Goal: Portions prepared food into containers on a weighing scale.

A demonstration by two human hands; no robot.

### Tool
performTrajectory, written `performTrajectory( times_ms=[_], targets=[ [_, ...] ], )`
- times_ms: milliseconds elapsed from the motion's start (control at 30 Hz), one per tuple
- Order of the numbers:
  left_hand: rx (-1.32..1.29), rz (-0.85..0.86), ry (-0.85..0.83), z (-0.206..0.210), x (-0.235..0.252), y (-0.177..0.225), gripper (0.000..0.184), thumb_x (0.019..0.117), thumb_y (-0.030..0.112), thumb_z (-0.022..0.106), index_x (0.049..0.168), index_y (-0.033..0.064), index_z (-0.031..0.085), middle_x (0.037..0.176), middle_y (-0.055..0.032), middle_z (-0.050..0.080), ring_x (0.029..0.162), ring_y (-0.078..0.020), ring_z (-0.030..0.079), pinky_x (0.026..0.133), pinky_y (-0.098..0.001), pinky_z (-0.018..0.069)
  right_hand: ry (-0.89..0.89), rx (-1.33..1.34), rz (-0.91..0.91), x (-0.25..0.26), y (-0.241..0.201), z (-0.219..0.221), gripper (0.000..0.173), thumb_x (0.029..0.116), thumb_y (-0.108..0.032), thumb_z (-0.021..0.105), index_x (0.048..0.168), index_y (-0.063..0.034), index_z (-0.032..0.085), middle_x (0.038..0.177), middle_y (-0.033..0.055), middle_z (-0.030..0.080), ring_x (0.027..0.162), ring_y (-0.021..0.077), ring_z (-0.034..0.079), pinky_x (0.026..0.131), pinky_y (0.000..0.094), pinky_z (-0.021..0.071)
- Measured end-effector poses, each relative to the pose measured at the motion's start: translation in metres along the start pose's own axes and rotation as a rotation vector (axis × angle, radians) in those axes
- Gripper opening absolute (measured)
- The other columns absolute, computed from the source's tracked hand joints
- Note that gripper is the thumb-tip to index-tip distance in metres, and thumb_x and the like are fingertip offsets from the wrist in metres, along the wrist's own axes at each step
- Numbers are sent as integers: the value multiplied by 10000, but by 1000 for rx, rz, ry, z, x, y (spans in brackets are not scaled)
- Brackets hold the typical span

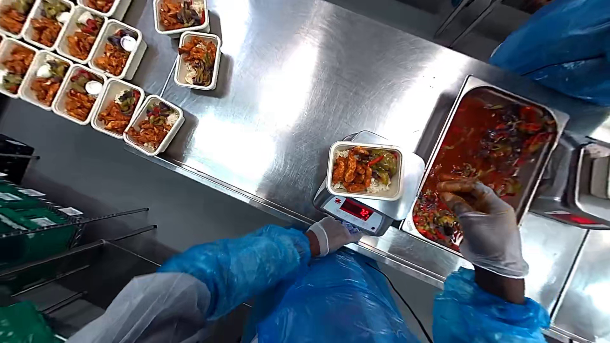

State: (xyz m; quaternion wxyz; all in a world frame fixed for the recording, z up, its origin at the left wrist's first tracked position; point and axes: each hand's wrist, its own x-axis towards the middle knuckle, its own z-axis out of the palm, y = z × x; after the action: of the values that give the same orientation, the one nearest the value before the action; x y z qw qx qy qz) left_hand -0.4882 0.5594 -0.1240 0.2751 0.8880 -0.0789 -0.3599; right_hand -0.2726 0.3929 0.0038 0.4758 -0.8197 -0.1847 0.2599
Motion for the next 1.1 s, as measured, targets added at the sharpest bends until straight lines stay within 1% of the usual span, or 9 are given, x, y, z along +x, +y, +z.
performTrajectory(
  times_ms=[167, 300, 400, 500, 600, 733, 867, 967, 1100],
  targets=[
    [206, 11, -160, -1, 36, -1, 448, 956, 60, 638, 1385, 186, 613, 1102, -189, 707, 1047, -411, 676, 874, -625, 537, 39, 84, -5, -17, 10, -10, 201, 950, -3, 653, 1142, -59, 672, 1191, 47, 707, 1065, 133, 686, 907, 300, 590],
    [203, 58, -103, -4, 35, -2, 292, 973, 15, 597, 1239, 100, 680, 1069, -176, 718, 1008, -387, 696, 852, -606, 557, 102, 135, 28, -31, 23, -17, 182, 952, -24, 659, 1127, -69, 681, 1128, 31, 717, 976, 118, 693, 832, 294, 598],
    [119, 27, -52, -19, 12, 9, 302, 1015, 14, 529, 1280, 71, 660, 1165, -183, 707, 1112, -388, 676, 933, -594, 541, 131, 190, 53, -40, 33, -21, 171, 956, -10, 642, 1112, -64, 685, 1102, 35, 720, 981, 112, 686, 857, 292, 584],
    [66, -20, 101, -28, -13, 31, 365, 1001, 13, 542, 1329, 124, 657, 1206, -195, 697, 1135, -400, 671, 934, -599, 546, 147, 249, 40, -44, 41, -25, 154, 960, -6, 643, 1095, -59, 691, 1115, 35, 723, 992, 113, 689, 873, 287, 585],
    [3, 10, 335, -43, -33, 58, 381, 895, 1, 668, 1229, 178, 717, 1160, -199, 679, 1067, -382, 673, 859, -555, 580, 152, 280, 34, -47, 44, -34, 167, 965, -28, 647, 1119, -78, 689, 1134, 23, 726, 993, 106, 690, 863, 285, 582],
    [-175, -8, 714, -124, -47, 85, 379, 874, 18, 754, 1234, 134, 733, 1161, -184, 648, 984, -311, 676, 814, -491, 596, 183, 282, 31, -48, 47, -43, 182, 980, -40, 639, 1155, -74, 674, 1084, 21, 720, 916, 87, 688, 797, 278, 589],
    [-241, 4, 1013, -201, 1, 36, 300, 869, 76, 777, 1165, 53, 738, 1105, -174, 676, 996, -284, 684, 877, -485, 593, 185, 289, 9, -49, 48, -48, 166, 983, -65, 649, 1140, -103, 686, 1058, 5, 721, 847, 81, 679, 725, 265, 586],
    [-286, -13, 978, -223, 44, -2, 275, 857, 91, 795, 1118, 28, 736, 1053, -149, 689, 967, -239, 678, 899, -421, 578, 191, 302, 0, -52, 48, -50, 159, 984, -65, 648, 1132, -100, 693, 1069, 18, 729, 848, 103, 688, 717, 276, 589],
    [-192, -44, 881, -228, 69, -22, 302, 872, 144, 806, 1122, -2, 720, 1084, -184, 714, 995, -287, 695, 937, -461, 563, 203, 333, 9, -59, 52, -55, 175, 976, -24, 632, 1130, -89, 683, 1099, 31, 722, 925, 117, 693, 810, 289, 594]
  ],
)
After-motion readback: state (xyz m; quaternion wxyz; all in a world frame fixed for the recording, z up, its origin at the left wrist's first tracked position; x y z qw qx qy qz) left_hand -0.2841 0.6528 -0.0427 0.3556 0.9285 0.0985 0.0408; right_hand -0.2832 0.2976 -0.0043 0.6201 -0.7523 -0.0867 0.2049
